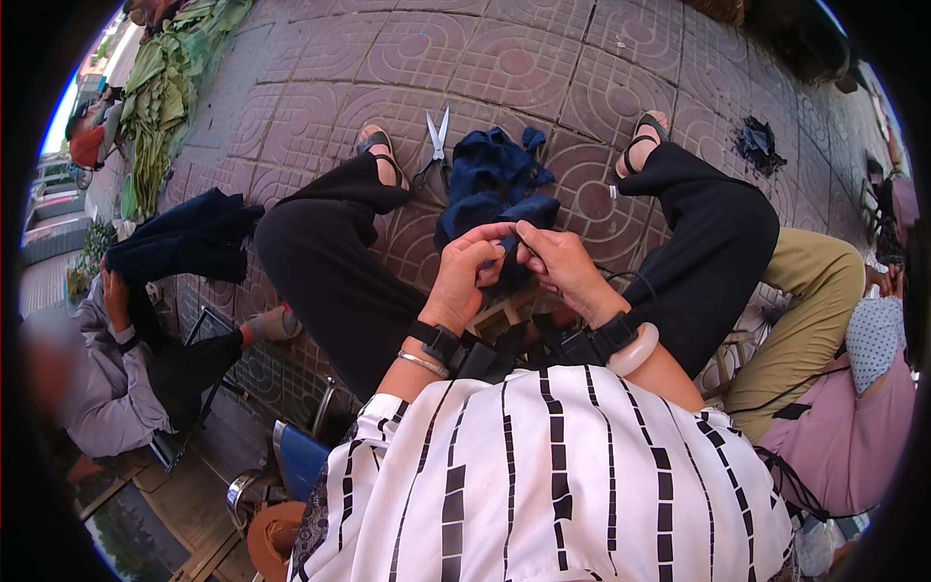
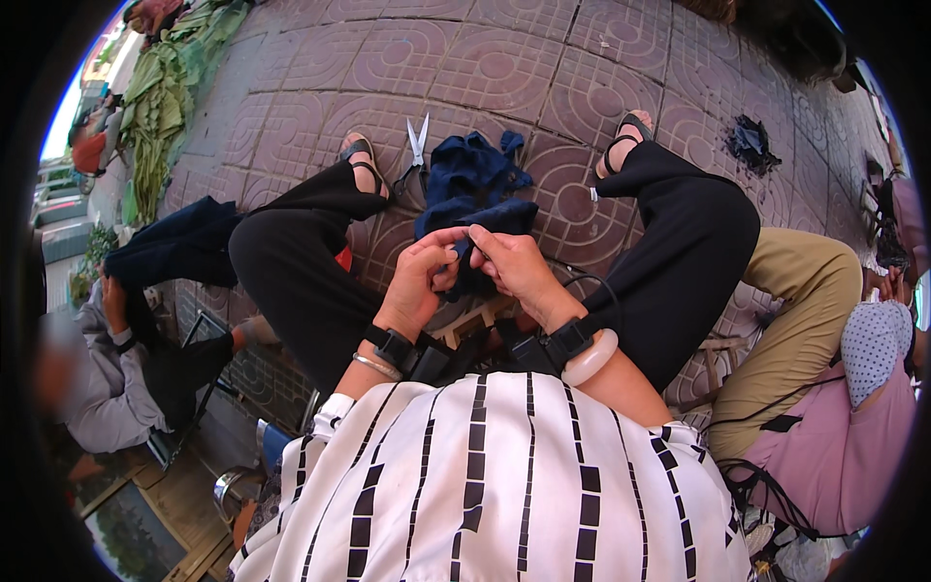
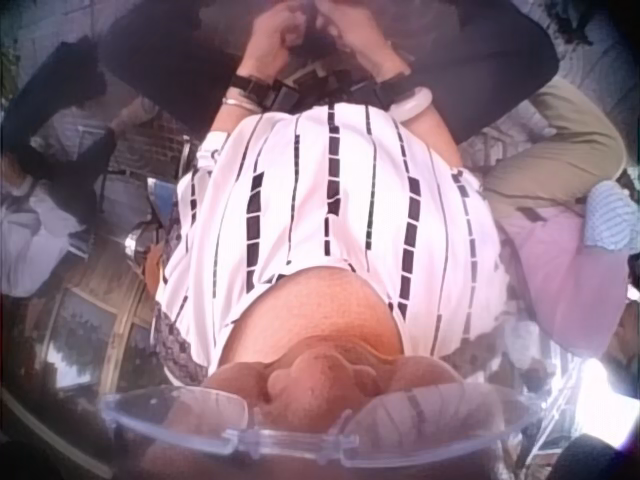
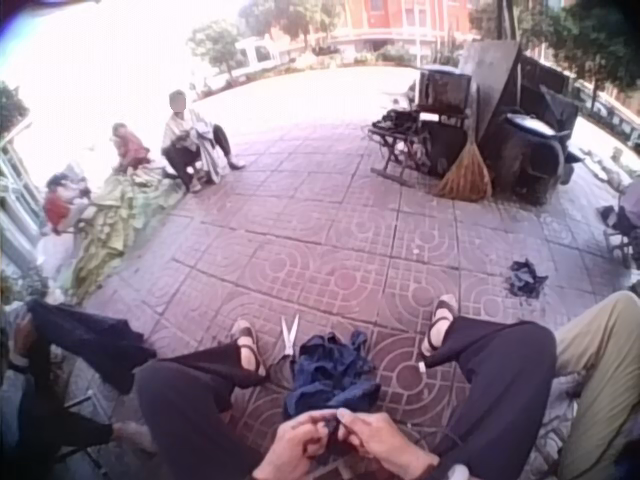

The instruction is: Mending a piece of blue fabric using a needle and thread while sitting outdoors.

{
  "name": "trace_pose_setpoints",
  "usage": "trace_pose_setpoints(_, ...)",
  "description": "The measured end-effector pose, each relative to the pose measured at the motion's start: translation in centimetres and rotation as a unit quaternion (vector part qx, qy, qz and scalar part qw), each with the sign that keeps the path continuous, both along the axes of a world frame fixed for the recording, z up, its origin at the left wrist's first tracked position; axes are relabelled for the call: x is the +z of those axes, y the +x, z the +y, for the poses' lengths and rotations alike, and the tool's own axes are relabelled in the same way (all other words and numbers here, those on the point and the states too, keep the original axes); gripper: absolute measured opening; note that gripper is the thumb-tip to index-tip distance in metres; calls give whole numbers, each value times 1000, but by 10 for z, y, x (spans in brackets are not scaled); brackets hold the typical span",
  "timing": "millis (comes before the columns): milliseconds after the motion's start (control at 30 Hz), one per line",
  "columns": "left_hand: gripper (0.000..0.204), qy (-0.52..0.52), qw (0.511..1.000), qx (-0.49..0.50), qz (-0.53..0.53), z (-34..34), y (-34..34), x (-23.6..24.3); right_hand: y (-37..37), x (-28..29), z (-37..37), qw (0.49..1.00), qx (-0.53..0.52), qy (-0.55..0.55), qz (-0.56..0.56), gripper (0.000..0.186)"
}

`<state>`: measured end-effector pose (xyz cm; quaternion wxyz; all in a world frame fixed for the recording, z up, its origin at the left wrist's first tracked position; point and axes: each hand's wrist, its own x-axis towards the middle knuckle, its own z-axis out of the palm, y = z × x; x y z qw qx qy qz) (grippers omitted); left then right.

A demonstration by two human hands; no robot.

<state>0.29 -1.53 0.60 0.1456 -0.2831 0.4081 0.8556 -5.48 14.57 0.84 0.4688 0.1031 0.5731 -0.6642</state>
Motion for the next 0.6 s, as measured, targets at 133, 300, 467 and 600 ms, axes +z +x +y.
trace_pose_setpoints(133, 31, -1, 1000, -4, 15, 4, -5, -1, -4, -2, 5, 1000, -22, -8, -8, 41)
trace_pose_setpoints(300, 29, -77, 996, 9, 41, 12, -7, -2, 0, -8, 6, 994, -111, -16, 13, 43)
trace_pose_setpoints(467, 28, -133, 989, -11, 61, 14, -3, -7, 13, -42, -7, 986, -99, 4, 136, 43)
trace_pose_setpoints(600, 14, -198, 973, -54, 105, 33, -6, -2, 18, -33, -1, 976, -122, -16, 177, 27)
